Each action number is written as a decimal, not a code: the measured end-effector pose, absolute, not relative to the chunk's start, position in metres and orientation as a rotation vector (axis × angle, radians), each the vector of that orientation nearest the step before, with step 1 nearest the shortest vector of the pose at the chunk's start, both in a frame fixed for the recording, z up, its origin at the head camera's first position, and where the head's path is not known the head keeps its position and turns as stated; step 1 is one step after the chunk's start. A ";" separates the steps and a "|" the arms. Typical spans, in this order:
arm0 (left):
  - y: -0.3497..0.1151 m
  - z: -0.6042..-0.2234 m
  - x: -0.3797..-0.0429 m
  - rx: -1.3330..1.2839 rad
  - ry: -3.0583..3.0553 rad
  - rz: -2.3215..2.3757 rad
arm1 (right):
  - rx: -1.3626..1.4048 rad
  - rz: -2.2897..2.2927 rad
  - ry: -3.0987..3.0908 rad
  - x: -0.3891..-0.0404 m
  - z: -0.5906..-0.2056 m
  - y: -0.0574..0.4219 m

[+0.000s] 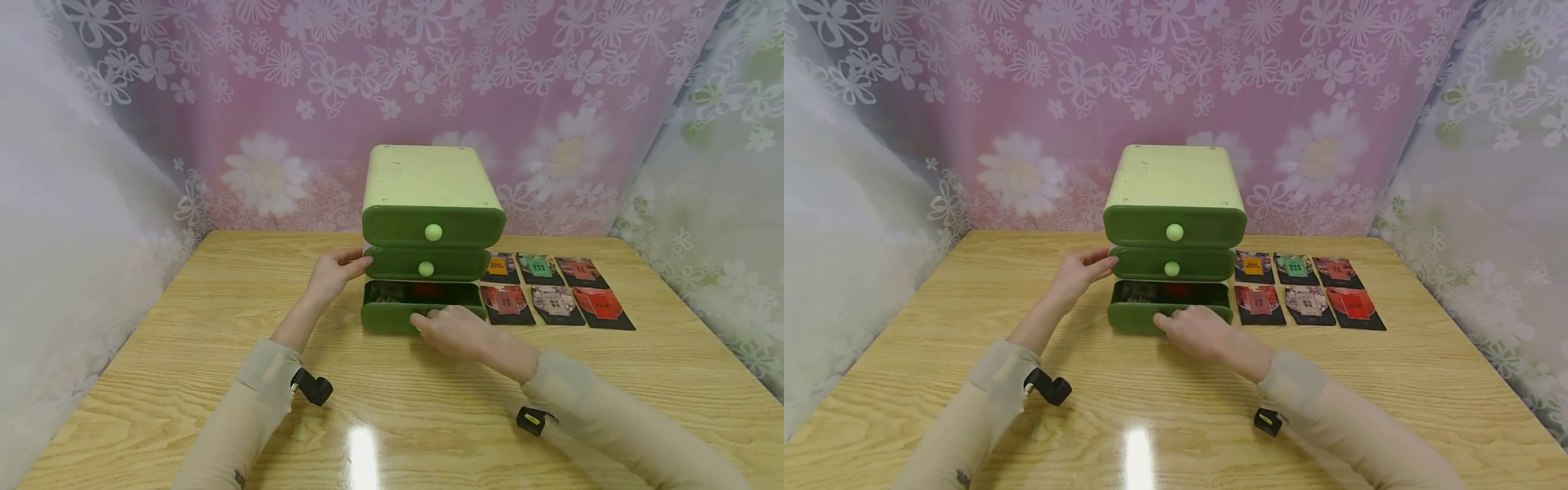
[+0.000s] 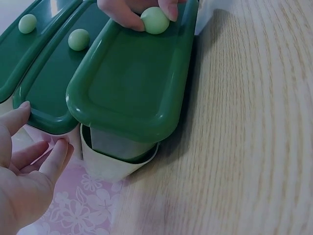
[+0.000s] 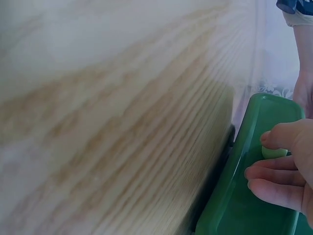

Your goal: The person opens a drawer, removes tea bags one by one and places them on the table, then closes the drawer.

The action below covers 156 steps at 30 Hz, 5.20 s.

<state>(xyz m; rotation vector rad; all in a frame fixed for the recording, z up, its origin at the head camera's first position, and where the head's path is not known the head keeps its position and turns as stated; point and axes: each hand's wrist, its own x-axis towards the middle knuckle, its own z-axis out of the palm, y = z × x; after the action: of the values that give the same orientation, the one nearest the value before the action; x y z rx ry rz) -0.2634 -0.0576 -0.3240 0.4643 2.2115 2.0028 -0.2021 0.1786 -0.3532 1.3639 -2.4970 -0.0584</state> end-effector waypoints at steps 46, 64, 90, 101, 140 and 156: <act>-0.056 -0.318 -0.257 0.423 2.187 2.030 | 1.455 -0.154 -2.494 -0.156 -0.354 0.174; -0.056 -0.318 -0.257 0.425 2.183 2.032 | 1.480 -0.114 -2.450 -0.143 -0.356 0.175; -0.056 -0.341 -0.277 0.359 2.108 2.106 | 1.451 -0.090 -2.371 -0.128 -0.360 0.173; -0.054 -0.341 -0.276 0.369 2.132 2.131 | 1.441 -0.083 -2.360 -0.125 -0.364 0.174; -0.054 -0.345 -0.279 0.368 2.153 2.096 | 1.476 0.289 -2.265 -0.119 -0.340 0.179; -0.056 -0.345 -0.278 0.374 2.160 2.064 | 1.123 0.311 -2.729 -0.189 -0.299 0.209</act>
<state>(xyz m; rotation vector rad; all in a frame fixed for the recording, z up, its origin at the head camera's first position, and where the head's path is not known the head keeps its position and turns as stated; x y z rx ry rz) -0.2779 -0.0558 -0.3451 0.3741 2.1597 2.0637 -0.1893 0.2091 -0.2986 1.1230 -2.7290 0.3110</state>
